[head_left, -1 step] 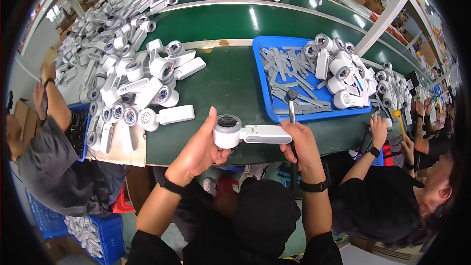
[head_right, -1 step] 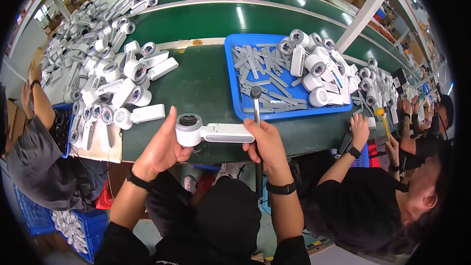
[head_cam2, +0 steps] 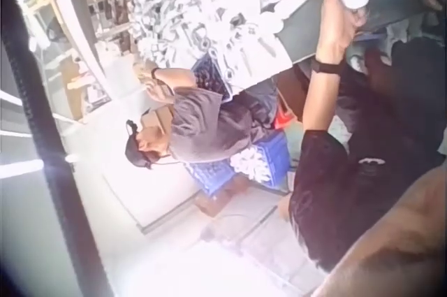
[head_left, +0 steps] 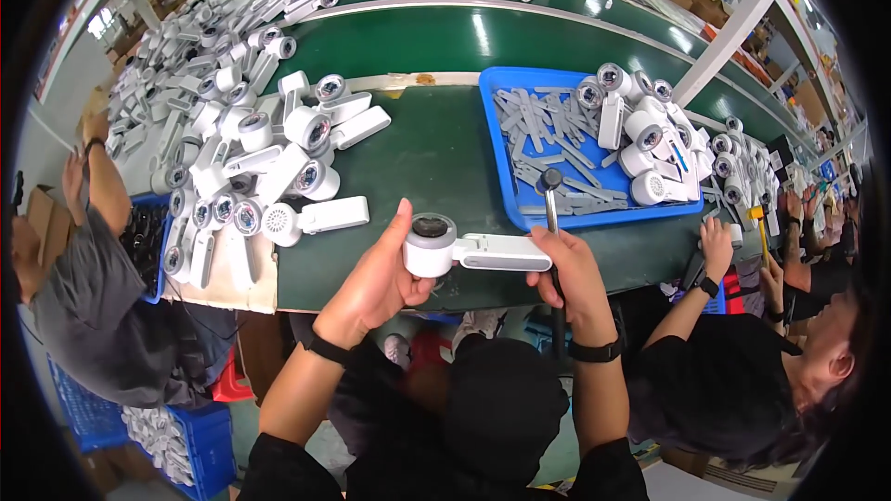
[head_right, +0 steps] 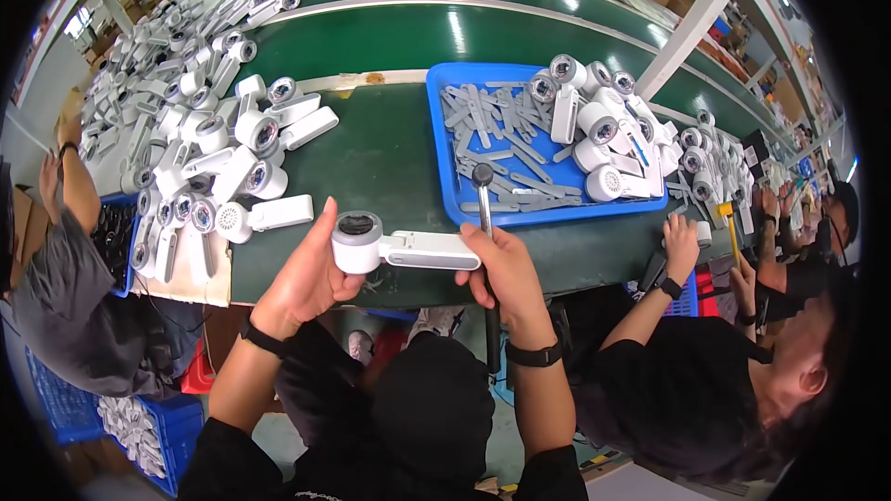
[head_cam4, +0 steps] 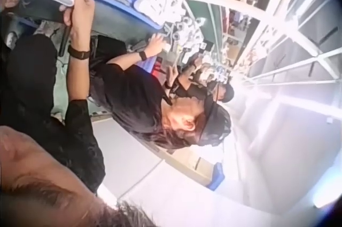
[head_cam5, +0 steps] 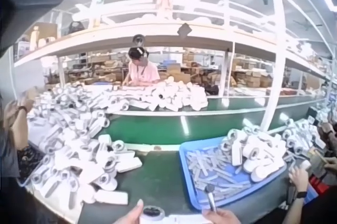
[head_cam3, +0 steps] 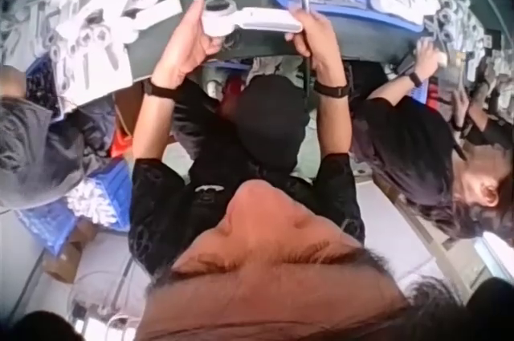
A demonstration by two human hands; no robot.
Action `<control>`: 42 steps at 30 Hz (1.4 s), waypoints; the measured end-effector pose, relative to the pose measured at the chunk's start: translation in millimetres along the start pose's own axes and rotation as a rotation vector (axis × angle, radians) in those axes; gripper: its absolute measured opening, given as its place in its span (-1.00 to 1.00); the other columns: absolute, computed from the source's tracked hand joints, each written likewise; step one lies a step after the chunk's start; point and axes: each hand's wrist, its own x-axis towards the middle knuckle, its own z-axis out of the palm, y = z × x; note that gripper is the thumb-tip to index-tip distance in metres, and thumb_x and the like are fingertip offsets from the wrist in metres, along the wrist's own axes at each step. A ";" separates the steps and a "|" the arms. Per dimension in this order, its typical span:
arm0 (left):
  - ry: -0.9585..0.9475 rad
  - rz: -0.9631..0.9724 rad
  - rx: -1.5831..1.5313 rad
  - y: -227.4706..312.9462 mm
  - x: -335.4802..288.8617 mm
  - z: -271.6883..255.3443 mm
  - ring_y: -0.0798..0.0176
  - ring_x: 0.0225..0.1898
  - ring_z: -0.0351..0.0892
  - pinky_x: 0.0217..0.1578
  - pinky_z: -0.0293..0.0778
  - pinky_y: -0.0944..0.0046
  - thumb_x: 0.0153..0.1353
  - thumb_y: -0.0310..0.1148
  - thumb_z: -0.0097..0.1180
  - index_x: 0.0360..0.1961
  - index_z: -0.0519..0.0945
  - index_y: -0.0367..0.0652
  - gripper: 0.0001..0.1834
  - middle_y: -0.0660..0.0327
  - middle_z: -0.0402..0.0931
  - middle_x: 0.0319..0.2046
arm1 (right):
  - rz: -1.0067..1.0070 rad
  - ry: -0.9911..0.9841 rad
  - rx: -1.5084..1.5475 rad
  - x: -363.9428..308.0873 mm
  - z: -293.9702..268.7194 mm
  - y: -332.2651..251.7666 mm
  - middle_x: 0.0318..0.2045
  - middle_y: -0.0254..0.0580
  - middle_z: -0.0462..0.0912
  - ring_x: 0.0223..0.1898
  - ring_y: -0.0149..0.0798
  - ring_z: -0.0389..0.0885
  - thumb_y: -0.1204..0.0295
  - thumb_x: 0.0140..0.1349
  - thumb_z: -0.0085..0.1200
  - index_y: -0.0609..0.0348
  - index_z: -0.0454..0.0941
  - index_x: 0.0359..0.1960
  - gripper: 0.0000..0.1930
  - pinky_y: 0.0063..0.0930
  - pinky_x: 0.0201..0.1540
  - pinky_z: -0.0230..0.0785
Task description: Assemble plastic handheld tool components by inserting pins and using a mallet to secure them.
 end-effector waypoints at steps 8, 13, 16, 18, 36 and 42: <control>0.098 0.412 0.435 -9.7 21.4 -33.9 0.36 0.15 0.51 0.13 0.48 0.31 0.44 -0.19 0.24 0.48 0.29 -0.14 -0.32 0.24 0.56 0.13 | -0.108 -0.080 -0.167 -4.8 0.2 23.0 -0.56 -0.48 0.52 -0.78 -0.64 0.30 0.43 0.43 0.21 0.24 0.57 0.19 -0.66 -0.67 -0.75 0.04; 0.048 0.605 0.550 -20.7 26.2 -39.2 0.26 0.30 0.43 0.31 0.37 0.24 0.26 -0.42 0.42 0.49 0.29 -0.18 -0.18 0.16 0.48 0.28 | -0.142 -0.101 -0.173 0.7 2.6 26.4 -0.48 -0.46 0.60 -0.77 -0.64 0.31 0.45 0.42 0.21 0.24 0.59 0.20 -0.65 -0.68 -0.73 0.06; 0.164 0.591 0.650 -20.1 29.7 -38.2 0.24 0.27 0.47 0.30 0.38 0.23 0.18 -0.43 0.47 0.48 0.31 -0.21 -0.13 0.12 0.47 0.29 | -0.162 -0.087 -0.191 4.9 9.0 30.3 -0.46 -0.44 0.63 -0.76 -0.64 0.31 0.47 0.41 0.22 0.24 0.61 0.18 -0.66 -0.68 -0.72 0.08; 0.236 0.600 0.791 -19.2 27.7 -39.9 0.22 0.26 0.49 0.29 0.39 0.24 0.16 -0.41 0.48 0.48 0.30 -0.22 -0.11 0.09 0.48 0.29 | -0.155 -0.076 -0.239 5.7 12.3 32.4 -0.51 -0.50 0.55 -0.74 -0.66 0.30 0.48 0.39 0.24 0.23 0.64 0.15 -0.69 -0.65 -0.69 0.10; 0.799 0.929 1.116 -67.3 20.2 -53.4 -0.15 0.19 0.51 0.28 0.33 -0.03 0.08 -0.35 0.44 0.37 0.43 -0.26 -0.19 -0.09 0.55 0.18 | -0.144 -0.171 -0.490 82.7 77.1 -12.4 -0.43 -0.26 0.62 -0.60 -0.47 0.52 0.52 0.42 0.03 0.20 0.48 -0.05 -0.87 -0.53 -0.57 0.32; 0.828 1.003 1.106 -68.3 44.0 -55.0 -0.18 0.14 0.56 0.22 0.38 -0.03 0.13 -0.33 0.46 0.39 0.41 -0.32 -0.19 -0.15 0.58 0.14 | -0.484 -0.136 -0.952 155.5 71.0 5.7 -0.56 -0.26 0.58 -0.54 -0.36 0.58 0.42 0.34 0.13 0.24 0.54 -0.42 -0.81 -0.35 -0.45 0.44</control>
